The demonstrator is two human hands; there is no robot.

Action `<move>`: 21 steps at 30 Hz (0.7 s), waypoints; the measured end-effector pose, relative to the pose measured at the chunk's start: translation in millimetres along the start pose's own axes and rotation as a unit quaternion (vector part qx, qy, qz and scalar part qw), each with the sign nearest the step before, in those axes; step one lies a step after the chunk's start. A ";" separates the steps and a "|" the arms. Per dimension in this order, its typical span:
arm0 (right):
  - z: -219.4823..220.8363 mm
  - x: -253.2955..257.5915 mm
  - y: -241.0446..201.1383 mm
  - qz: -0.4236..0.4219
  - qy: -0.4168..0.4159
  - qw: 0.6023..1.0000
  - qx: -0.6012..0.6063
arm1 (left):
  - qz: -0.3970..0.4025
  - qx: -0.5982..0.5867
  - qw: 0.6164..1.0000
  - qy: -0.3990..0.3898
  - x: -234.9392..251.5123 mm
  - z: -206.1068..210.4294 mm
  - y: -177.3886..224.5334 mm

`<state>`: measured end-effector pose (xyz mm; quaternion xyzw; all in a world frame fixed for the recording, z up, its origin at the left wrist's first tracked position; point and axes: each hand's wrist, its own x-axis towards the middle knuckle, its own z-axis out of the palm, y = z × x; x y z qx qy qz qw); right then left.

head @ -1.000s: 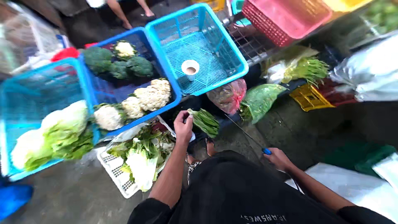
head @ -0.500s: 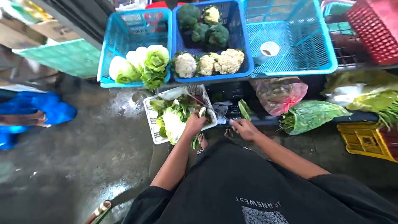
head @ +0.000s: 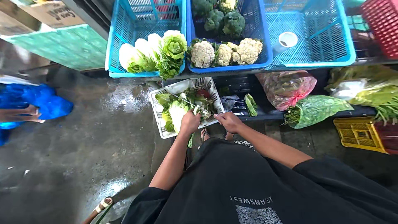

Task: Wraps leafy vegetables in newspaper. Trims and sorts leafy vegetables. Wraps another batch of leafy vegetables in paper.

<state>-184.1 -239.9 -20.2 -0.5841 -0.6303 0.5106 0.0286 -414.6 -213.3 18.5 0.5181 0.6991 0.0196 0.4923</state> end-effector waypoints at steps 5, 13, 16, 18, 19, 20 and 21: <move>3.0 0.9 -1.0 0.012 0.007 1.000 -0.002 | 0.008 0.021 1.000 0.001 4.0 -2.4 1.8; 2.0 -0.1 0.1 0.027 0.018 0.999 -0.003 | 0.033 0.023 0.999 -0.010 11.8 -1.2 1.2; 6.8 8.2 20.3 0.030 0.024 0.999 -0.021 | 0.043 -0.018 0.999 0.005 14.6 -0.4 -3.1; 17.3 8.9 52.2 0.067 0.019 0.997 -0.037 | 0.053 -0.025 0.998 0.031 12.7 -3.0 -9.8; 18.3 8.7 64.9 0.080 0.023 0.996 -0.040 | 0.054 -0.012 0.998 0.044 11.2 -9.2 -7.8; 18.0 5.9 70.7 0.089 0.025 0.995 -0.040 | 0.048 0.013 0.997 0.052 7.5 -15.2 -6.2; 16.8 1.8 69.9 0.091 0.025 0.995 -0.034 | 0.041 0.045 0.997 0.056 3.1 -19.3 -6.1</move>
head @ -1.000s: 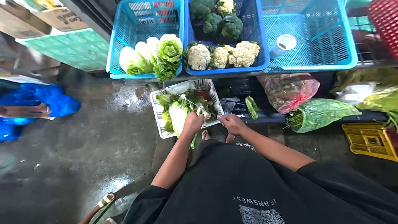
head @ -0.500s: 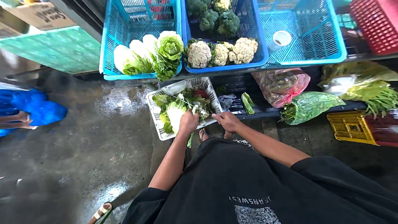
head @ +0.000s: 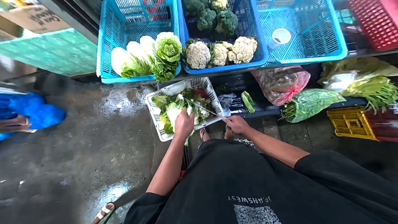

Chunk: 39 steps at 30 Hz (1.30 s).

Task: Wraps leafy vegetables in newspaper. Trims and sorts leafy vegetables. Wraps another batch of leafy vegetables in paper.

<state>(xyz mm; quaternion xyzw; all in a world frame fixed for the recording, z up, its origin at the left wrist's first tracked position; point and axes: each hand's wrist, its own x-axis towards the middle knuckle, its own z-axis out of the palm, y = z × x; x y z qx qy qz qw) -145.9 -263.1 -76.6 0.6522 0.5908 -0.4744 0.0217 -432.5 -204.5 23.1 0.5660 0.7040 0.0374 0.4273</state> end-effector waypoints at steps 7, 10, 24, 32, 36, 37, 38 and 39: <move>-33.1 -18.3 -70.9 -0.088 0.051 0.987 0.121 | 0.030 -0.003 0.997 -0.064 -14.2 -0.6 8.8; -41.0 -17.0 -86.0 -0.139 0.058 0.983 0.108 | 0.032 -0.022 0.996 -0.075 -10.9 3.8 9.4; 10.6 -153.8 178.4 0.311 0.116 0.930 0.159 | -0.087 -0.387 0.899 -0.185 107.4 164.7 55.5; 17.2 -228.0 254.6 0.438 0.161 0.862 0.201 | -0.052 -0.164 0.969 -0.176 164.8 353.3 159.8; 26.9 -252.5 288.6 0.452 0.176 0.829 0.278 | -0.062 -0.112 0.981 -0.143 198.3 395.1 162.9; 26.1 -257.2 296.7 0.454 0.174 0.825 0.287 | -0.073 -0.082 0.983 -0.147 208.2 402.3 151.6; 24.6 -261.6 304.6 0.459 0.168 0.823 0.291 | -0.088 -0.057 0.983 -0.148 215.1 407.3 138.4; 23.7 -265.7 312.3 0.464 0.163 0.821 0.290 | -0.102 -0.030 0.985 -0.139 219.1 408.5 126.4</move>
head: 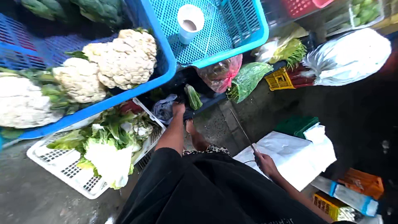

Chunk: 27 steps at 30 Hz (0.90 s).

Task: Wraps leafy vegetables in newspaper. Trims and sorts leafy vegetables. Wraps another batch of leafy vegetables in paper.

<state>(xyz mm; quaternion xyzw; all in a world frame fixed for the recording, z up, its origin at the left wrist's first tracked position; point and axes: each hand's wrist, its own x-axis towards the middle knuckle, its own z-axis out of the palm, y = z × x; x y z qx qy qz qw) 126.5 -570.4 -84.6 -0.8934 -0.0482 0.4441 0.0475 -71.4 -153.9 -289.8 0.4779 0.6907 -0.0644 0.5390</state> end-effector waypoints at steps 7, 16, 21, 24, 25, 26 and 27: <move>-24.5 35.7 11.5 0.015 -0.019 1.000 -0.001 | -0.095 0.004 0.982 0.163 -0.6 -30.2 -35.9; -39.8 59.8 -5.7 -0.001 -0.051 0.999 0.007 | -0.172 0.031 0.961 0.215 15.6 -21.9 -21.1; -45.0 61.4 0.4 -0.001 -0.053 0.999 0.007 | -0.173 0.102 0.967 0.158 21.6 -12.2 -11.5; -46.9 63.7 1.0 0.008 -0.062 0.998 -0.001 | -0.166 0.094 0.969 0.155 23.9 -3.7 -13.9; -47.7 64.2 -1.0 0.010 -0.064 0.998 -0.003 | -0.168 0.082 0.971 0.151 24.3 -4.1 -12.7; -48.8 64.0 -2.6 0.011 -0.064 0.998 -0.004 | -0.170 0.073 0.972 0.145 25.0 -4.2 -12.1; -50.0 63.4 -4.1 0.011 -0.065 0.998 -0.006 | -0.169 0.060 0.974 0.139 26.1 -4.1 -12.6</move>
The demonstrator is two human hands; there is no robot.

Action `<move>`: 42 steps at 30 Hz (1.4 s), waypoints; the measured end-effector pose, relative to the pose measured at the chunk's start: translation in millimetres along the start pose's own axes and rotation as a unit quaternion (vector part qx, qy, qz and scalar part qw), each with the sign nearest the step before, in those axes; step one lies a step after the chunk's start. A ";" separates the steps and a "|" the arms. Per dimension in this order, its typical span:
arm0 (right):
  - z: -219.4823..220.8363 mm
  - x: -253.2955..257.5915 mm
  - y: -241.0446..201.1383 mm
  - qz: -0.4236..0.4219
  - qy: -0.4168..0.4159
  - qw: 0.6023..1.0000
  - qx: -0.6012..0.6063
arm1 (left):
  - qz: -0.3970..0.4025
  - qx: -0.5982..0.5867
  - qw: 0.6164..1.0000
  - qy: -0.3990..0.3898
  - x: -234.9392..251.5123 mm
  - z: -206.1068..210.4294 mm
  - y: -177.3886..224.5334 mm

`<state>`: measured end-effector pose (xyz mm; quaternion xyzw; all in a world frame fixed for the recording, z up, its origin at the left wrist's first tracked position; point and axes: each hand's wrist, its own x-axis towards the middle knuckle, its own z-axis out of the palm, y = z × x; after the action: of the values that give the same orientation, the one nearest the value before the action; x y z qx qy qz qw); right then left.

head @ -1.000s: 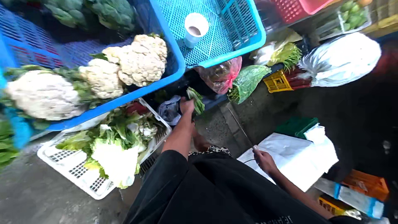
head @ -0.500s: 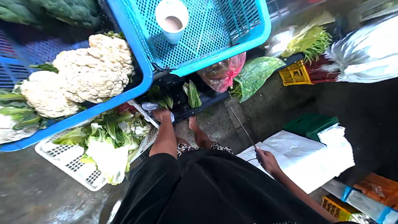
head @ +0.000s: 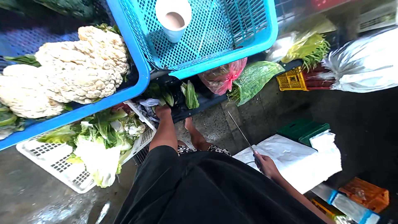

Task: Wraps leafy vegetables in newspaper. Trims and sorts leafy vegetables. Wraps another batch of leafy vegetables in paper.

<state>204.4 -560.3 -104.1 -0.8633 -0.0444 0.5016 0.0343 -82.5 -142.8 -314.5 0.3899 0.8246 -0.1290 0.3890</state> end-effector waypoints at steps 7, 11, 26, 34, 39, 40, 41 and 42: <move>2.0 6.4 -31.7 -0.038 -0.011 0.998 -0.050 | 0.029 -0.101 0.994 0.021 -38.3 -47.1 -6.3; 9.7 5.2 -78.6 -0.092 -0.041 0.989 -0.106 | 0.098 -0.266 0.958 0.034 -72.2 -97.0 -32.0; 104.9 -52.2 -242.5 -0.356 -0.075 0.905 -0.219 | 0.460 -0.660 0.594 0.012 -238.9 -387.7 -190.0; 207.8 -189.4 -323.6 -0.468 -0.150 0.840 -0.231 | 0.224 -0.304 0.925 -0.054 -168.6 -360.0 -248.2; 278.2 -226.7 -346.7 -0.510 -0.154 0.793 -0.296 | 0.187 -0.181 0.963 -0.071 -154.0 -360.2 -264.0; 286.4 -231.8 -348.5 -0.512 -0.151 0.790 -0.303 | 0.184 -0.186 0.961 -0.083 -152.2 -360.7 -264.9; 292.5 -235.7 -349.6 -0.507 -0.148 0.791 -0.309 | 0.184 -0.196 0.958 -0.097 -150.9 -361.6 -265.9; 297.3 -238.2 -350.1 -0.499 -0.147 0.795 -0.312 | 0.186 -0.201 0.956 -0.109 -149.3 -362.5 -267.0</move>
<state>-186.2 -234.5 -9.2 -0.6012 -0.6275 0.4947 0.0018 -418.3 -213.6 12.8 0.4338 0.6990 0.0726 0.5639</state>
